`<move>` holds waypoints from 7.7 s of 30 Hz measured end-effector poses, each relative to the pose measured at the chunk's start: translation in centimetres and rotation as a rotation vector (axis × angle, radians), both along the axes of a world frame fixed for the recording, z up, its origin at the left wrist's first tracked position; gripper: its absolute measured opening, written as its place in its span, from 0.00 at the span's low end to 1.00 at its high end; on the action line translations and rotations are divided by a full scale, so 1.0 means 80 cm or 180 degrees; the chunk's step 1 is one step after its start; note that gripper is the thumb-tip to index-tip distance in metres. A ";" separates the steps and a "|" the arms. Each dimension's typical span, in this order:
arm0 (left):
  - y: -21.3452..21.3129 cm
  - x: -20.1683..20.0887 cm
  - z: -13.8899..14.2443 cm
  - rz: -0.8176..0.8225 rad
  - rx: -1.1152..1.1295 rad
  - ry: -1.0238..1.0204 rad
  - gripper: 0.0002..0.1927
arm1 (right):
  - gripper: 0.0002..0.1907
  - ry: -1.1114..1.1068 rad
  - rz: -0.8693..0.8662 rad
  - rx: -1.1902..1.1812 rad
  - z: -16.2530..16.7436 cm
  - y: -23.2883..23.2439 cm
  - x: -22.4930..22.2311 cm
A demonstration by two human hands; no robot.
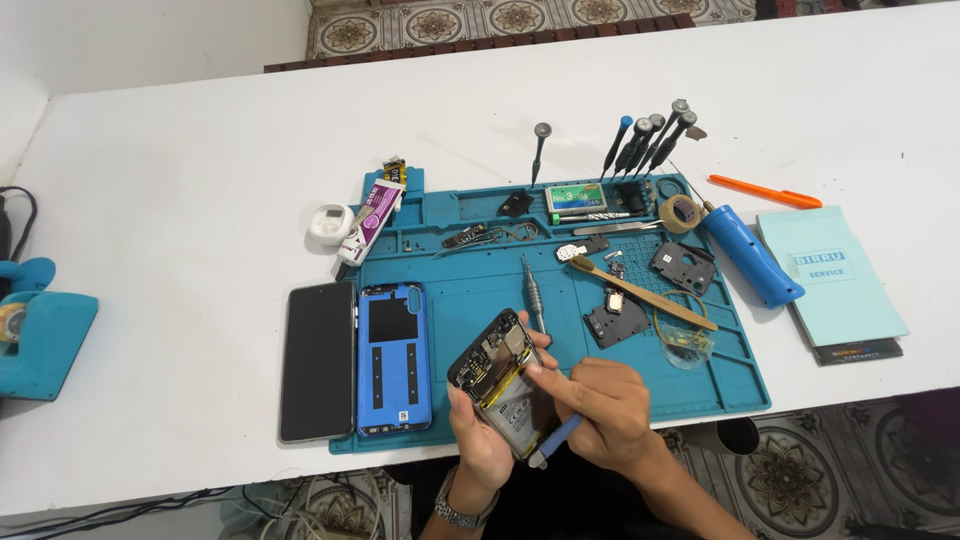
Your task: The person repairs a disassembled smartphone at a repair bench. They hold the phone chassis with the battery exposed, brush the internal components with a wooden-handled brush, pry at the board with a blue spudger, then set the phone down and use a screwdriver on small parts while handling a small component and a cloth.
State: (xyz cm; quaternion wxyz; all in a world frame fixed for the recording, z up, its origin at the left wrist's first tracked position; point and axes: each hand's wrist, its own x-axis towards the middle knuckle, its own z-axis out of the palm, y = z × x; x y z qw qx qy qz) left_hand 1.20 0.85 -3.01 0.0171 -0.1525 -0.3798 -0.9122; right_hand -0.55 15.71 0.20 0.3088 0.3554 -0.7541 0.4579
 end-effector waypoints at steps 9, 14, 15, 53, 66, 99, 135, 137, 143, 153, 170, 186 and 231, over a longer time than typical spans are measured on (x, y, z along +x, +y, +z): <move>0.001 -0.003 -0.004 -0.0009 0.0112 0.0094 0.50 | 0.26 -0.0197 0.0069 0.0045 0.001 -0.002 -0.002; -0.001 -0.002 -0.007 0.0035 0.0020 0.0120 0.49 | 0.31 -0.0321 0.0180 -0.0044 0.004 -0.002 -0.001; -0.001 -0.002 -0.007 0.0018 0.0019 0.0099 0.49 | 0.30 -0.0312 0.0186 -0.0004 0.004 -0.002 -0.001; -0.007 0.001 -0.006 -0.0228 0.0093 0.0091 0.46 | 0.28 -0.0934 0.0359 -0.0066 -0.004 0.006 -0.007; -0.003 0.000 0.007 -0.0144 0.0059 0.0132 0.48 | 0.33 -0.0242 0.0002 0.0359 0.009 -0.003 0.001; 0.015 -0.008 -0.019 0.0783 -0.0434 -0.0232 0.51 | 0.33 -0.0298 -0.0068 0.0309 0.011 -0.009 0.006; 0.008 -0.014 -0.043 0.0660 -0.0208 -0.0383 0.58 | 0.31 -0.0752 0.0208 -0.0061 0.003 -0.008 -0.005; 0.006 -0.016 -0.046 0.0695 -0.0383 -0.0287 0.58 | 0.35 -0.0781 0.0136 0.0051 0.005 -0.009 -0.005; 0.007 -0.008 -0.039 0.0739 -0.0551 0.0086 0.58 | 0.31 -0.0625 0.0267 0.0012 0.013 -0.009 -0.002; 0.012 0.012 0.009 0.0631 -0.0275 -0.0199 0.53 | 0.29 -0.0431 0.0391 0.0128 0.012 -0.016 -0.006; 0.009 0.011 0.005 0.0819 -0.0880 -0.0048 0.47 | 0.33 -0.0641 0.0355 0.0113 0.006 -0.014 -0.009; 0.004 0.009 0.017 0.0477 -0.0860 -0.0275 0.48 | 0.21 -0.1154 0.0065 -0.0242 0.001 -0.008 -0.012; 0.007 -0.004 0.021 0.0768 -0.0439 -0.0137 0.50 | 0.13 -0.1142 -0.1314 0.0308 0.023 0.053 -0.013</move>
